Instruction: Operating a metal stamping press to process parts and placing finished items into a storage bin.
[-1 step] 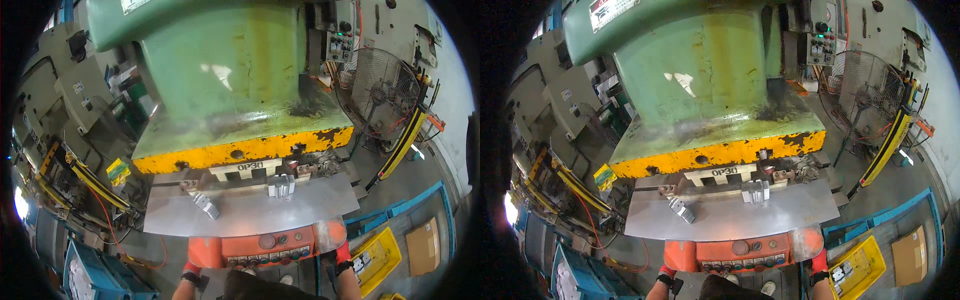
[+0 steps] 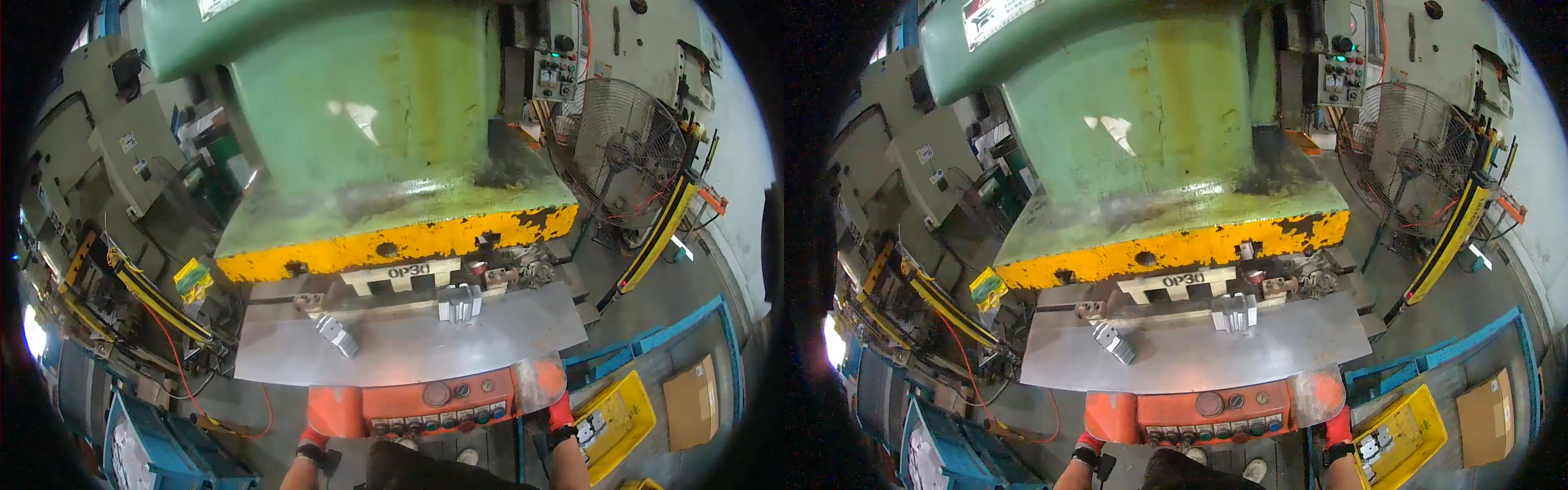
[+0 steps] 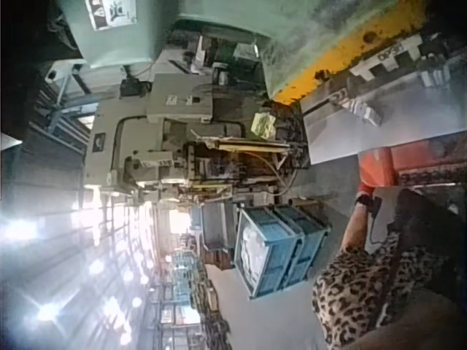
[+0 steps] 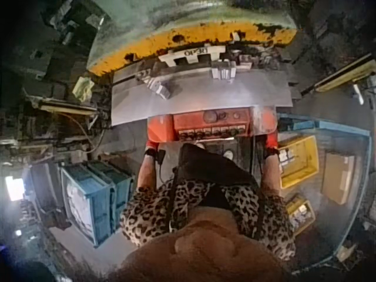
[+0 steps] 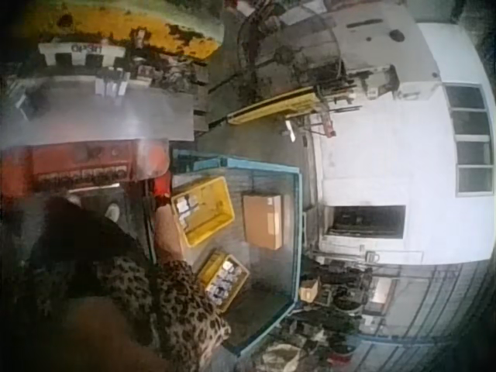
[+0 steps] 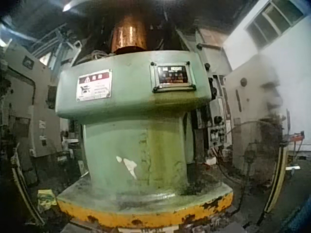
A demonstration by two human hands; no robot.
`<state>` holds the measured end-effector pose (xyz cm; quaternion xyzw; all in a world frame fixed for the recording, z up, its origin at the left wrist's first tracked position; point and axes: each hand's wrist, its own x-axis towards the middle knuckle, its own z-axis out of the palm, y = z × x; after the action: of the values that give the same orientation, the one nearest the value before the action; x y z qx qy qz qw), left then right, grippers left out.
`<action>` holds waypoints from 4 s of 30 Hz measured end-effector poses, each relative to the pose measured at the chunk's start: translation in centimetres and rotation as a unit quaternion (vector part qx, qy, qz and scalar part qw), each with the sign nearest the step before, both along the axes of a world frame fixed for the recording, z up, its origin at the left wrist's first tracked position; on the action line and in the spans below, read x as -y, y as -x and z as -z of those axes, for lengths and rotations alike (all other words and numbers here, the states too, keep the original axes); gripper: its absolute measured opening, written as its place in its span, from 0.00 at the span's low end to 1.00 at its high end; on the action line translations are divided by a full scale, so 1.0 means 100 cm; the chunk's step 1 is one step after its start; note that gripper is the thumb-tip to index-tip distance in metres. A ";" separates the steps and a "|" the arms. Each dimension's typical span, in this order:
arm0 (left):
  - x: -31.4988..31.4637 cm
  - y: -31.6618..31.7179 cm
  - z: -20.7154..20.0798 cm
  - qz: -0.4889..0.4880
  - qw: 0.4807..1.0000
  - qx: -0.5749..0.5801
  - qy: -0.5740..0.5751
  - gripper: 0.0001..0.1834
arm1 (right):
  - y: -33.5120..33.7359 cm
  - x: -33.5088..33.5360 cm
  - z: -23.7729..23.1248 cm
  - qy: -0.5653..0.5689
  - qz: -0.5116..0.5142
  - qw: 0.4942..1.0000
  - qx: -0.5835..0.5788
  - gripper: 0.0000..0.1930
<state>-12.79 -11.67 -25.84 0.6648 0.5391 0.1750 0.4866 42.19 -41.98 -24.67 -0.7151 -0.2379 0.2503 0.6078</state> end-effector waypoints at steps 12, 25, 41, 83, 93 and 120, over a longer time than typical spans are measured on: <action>-0.119 -0.036 -0.228 0.071 0.930 -0.336 -0.133 0.26 | -0.011 0.039 0.059 0.111 -0.010 0.986 0.125 0.15; -0.252 -0.350 -0.335 0.025 0.857 -0.296 -0.421 0.40 | 0.073 0.099 0.023 0.033 0.258 0.959 -0.117 0.15; -0.306 -0.394 -0.334 0.185 0.909 -0.221 -0.303 0.42 | 0.092 0.118 -0.008 0.027 0.350 0.932 -0.090 0.14; -0.047 -0.046 -0.197 -0.040 0.920 -0.103 -0.375 0.40 | 0.129 -0.137 -0.222 0.044 -0.122 0.991 -0.021 0.09; -0.037 -0.043 -0.189 -0.028 0.930 -0.067 -0.361 0.38 | 0.136 -0.245 -0.259 -0.064 -0.147 0.978 -0.137 0.11; -0.029 -0.032 -0.176 -0.042 0.941 -0.049 -0.331 0.38 | 0.130 -0.369 -0.277 0.235 -0.123 0.851 0.454 0.16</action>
<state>-9.59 -8.76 -8.20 0.7729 0.5014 0.3309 0.2043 29.21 -5.03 3.05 -0.8356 -0.5073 0.0191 0.2098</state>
